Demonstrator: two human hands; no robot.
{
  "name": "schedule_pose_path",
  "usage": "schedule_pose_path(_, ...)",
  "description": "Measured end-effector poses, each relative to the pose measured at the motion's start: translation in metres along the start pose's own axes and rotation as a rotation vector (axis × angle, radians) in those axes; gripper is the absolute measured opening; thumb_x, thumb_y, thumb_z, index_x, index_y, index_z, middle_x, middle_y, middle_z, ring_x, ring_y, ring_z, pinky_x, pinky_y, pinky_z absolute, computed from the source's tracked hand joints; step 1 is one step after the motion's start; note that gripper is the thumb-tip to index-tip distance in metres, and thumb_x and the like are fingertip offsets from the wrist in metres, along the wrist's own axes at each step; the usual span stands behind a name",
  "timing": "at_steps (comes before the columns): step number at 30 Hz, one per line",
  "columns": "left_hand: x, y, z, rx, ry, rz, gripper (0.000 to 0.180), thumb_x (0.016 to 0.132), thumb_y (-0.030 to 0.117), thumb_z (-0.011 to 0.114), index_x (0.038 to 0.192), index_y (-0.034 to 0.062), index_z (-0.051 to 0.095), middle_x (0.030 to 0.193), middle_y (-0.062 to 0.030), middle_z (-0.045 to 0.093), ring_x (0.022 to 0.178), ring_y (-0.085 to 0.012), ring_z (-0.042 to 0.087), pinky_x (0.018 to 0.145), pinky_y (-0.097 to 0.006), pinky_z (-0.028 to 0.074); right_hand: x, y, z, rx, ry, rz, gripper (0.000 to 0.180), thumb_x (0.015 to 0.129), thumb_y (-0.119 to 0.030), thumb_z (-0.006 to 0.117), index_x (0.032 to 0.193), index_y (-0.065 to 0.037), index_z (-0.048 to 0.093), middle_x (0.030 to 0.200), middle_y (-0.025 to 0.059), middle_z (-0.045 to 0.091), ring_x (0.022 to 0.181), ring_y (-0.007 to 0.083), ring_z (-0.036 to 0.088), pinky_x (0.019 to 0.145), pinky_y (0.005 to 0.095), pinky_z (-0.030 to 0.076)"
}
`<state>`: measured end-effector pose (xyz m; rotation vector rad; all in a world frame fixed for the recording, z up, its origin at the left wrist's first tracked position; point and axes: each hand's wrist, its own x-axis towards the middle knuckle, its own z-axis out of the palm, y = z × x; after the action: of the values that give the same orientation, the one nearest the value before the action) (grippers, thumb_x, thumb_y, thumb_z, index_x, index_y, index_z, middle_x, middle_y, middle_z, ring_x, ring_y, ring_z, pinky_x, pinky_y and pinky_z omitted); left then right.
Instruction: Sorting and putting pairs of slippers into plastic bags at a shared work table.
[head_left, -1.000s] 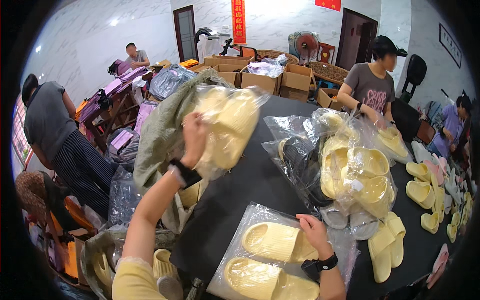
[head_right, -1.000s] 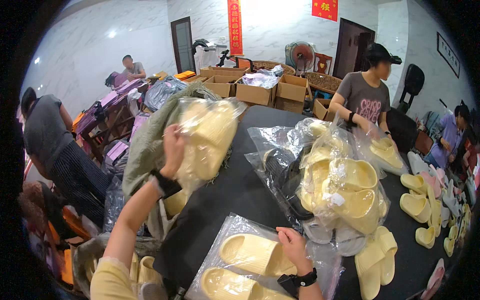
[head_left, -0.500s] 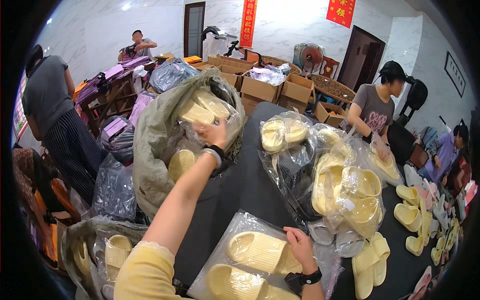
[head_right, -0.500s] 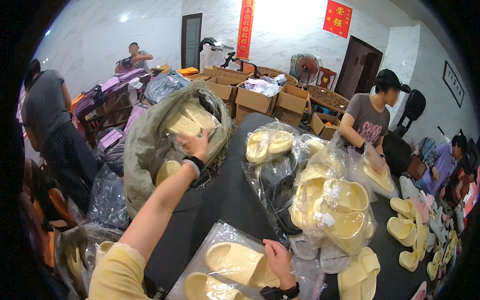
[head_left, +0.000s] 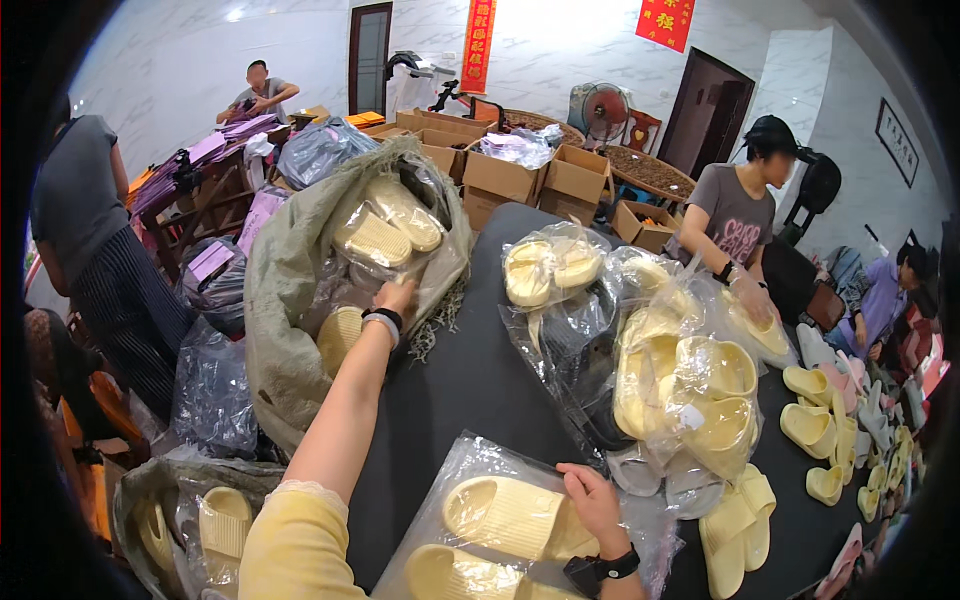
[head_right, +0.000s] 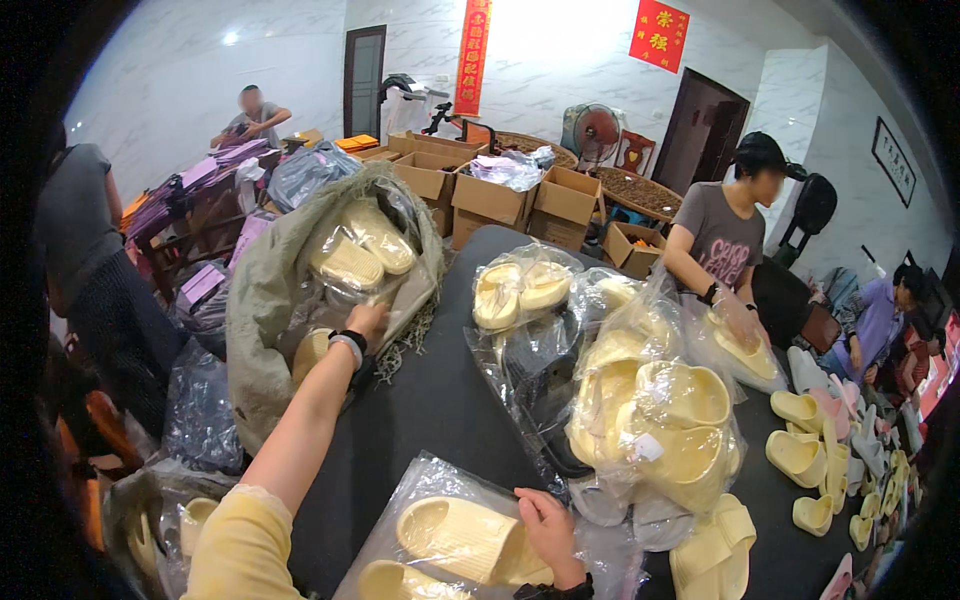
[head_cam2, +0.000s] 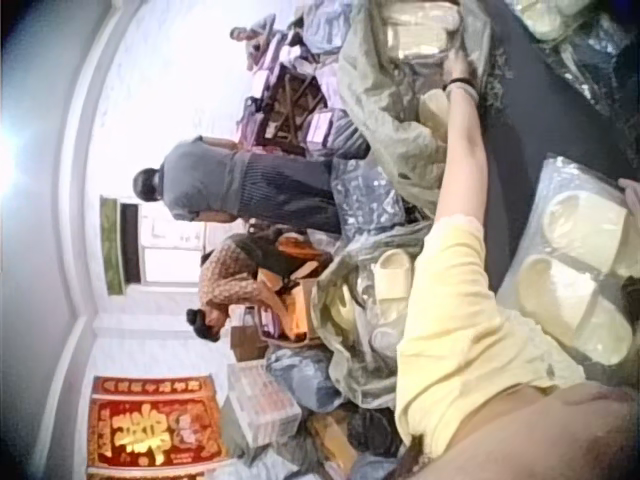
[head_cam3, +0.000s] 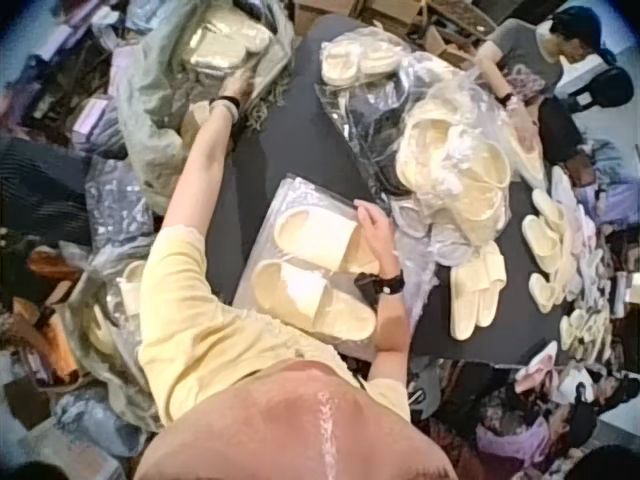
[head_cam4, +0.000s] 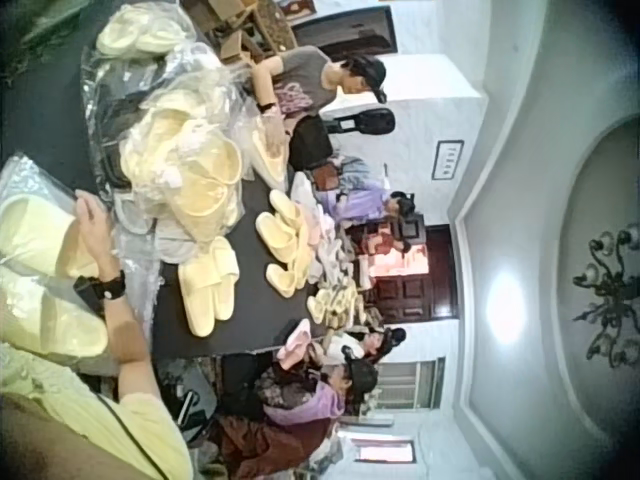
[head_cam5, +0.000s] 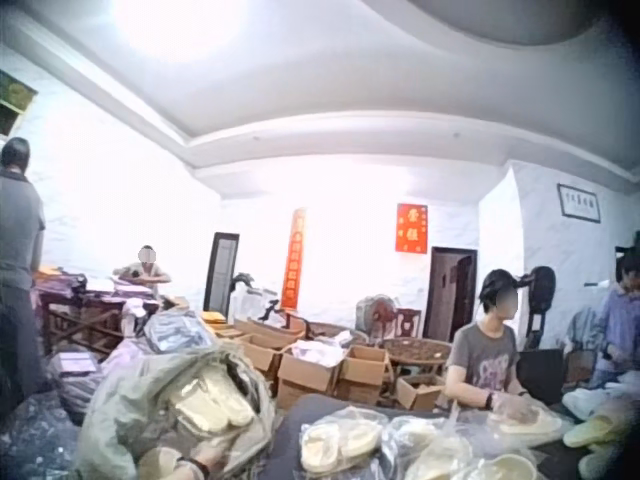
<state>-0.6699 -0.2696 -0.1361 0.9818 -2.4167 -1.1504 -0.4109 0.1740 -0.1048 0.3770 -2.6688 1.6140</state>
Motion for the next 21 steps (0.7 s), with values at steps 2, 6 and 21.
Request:
schedule_pose_path(2,-0.004,0.002,-0.004,-0.031,-0.036,0.057,0.047,0.081,0.035,0.061,0.099,-0.0076,0.063,0.099,-0.0271,0.063,0.097,-0.0384,0.061,0.081,-0.042,0.047,-0.003,0.0,0.001,0.011,0.001,0.041,0.022,0.088,-0.018,0.056,0.103,-0.005,0.066,0.101,0.0086,0.066,0.092,0.0215,0.062,0.08,0.0293,0.047)
schedule_pose_path(6,-0.011,-0.002,-0.009,-0.001,0.033,0.106,0.042,0.078,0.03,0.056,0.097,-0.0071,0.063,0.101,-0.0299,0.061,0.1,-0.0434,0.058,0.085,-0.045,0.046,-0.003,-0.004,-0.001,-0.002,0.016,0.009,0.022,0.088,-0.019,0.056,0.103,-0.005,0.066,0.1,0.0088,0.066,0.091,0.0214,0.062,0.079,0.0295,0.047)
schedule_pose_path(21,-0.031,0.123,-0.213,-0.1,0.161,0.492,0.032,0.071,0.023,0.058,0.078,-0.0075,0.064,0.067,-0.0163,0.064,0.058,-0.022,0.063,0.05,-0.036,0.048,0.001,0.0,-0.004,0.018,0.017,-0.034,0.022,0.09,-0.018,0.054,0.102,-0.004,0.066,0.098,0.0101,0.066,0.089,0.0237,0.062,0.078,0.0314,0.048)
